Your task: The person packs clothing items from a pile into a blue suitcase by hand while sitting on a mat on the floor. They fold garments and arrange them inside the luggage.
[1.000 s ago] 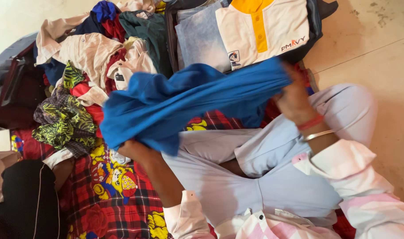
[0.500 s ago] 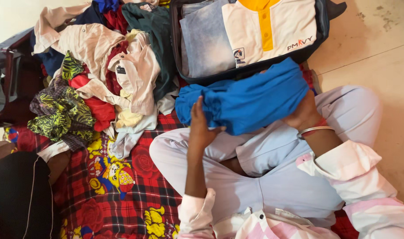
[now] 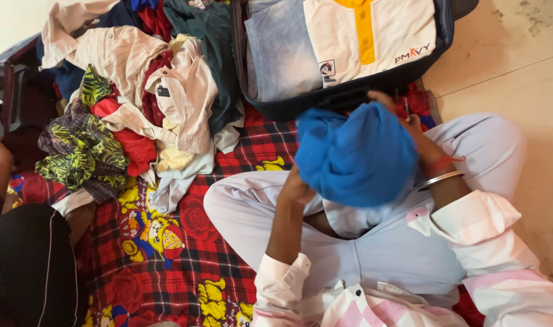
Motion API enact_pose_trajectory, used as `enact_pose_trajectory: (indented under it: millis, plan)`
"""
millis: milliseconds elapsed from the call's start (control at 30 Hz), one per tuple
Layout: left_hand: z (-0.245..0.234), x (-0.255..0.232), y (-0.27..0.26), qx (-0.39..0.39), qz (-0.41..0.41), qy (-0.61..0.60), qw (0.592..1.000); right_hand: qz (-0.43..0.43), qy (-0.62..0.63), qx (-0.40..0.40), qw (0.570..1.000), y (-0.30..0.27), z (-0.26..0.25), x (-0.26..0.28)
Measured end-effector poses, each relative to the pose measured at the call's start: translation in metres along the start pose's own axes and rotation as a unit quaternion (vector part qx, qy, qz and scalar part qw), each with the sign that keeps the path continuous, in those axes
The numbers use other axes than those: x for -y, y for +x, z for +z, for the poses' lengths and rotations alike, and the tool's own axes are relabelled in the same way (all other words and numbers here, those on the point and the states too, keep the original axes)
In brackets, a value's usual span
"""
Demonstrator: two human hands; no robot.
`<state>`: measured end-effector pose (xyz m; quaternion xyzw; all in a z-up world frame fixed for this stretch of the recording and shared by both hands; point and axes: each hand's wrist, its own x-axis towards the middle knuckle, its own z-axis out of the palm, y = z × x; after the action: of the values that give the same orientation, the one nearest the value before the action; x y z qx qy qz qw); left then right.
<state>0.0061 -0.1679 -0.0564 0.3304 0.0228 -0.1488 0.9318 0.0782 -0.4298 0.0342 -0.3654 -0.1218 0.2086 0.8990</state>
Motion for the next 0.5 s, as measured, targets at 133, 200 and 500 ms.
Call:
enact_pose_trajectory:
  millis: [133,200,500]
  plan:
    - [0.044,-0.012,0.0,0.083,0.013,-0.045,0.995,0.027,-0.031,0.047,0.998,-0.011,0.005,-0.01]
    - [0.04,-0.016,0.011,0.101,0.054,-0.041,0.993,0.027,-0.065,0.057,0.996,-0.003,0.003,-0.01]
    - [-0.013,0.016,-0.011,-0.1,-0.117,0.198,0.968,0.063,-0.239,0.041,0.968,-0.007,-0.034,-0.015]
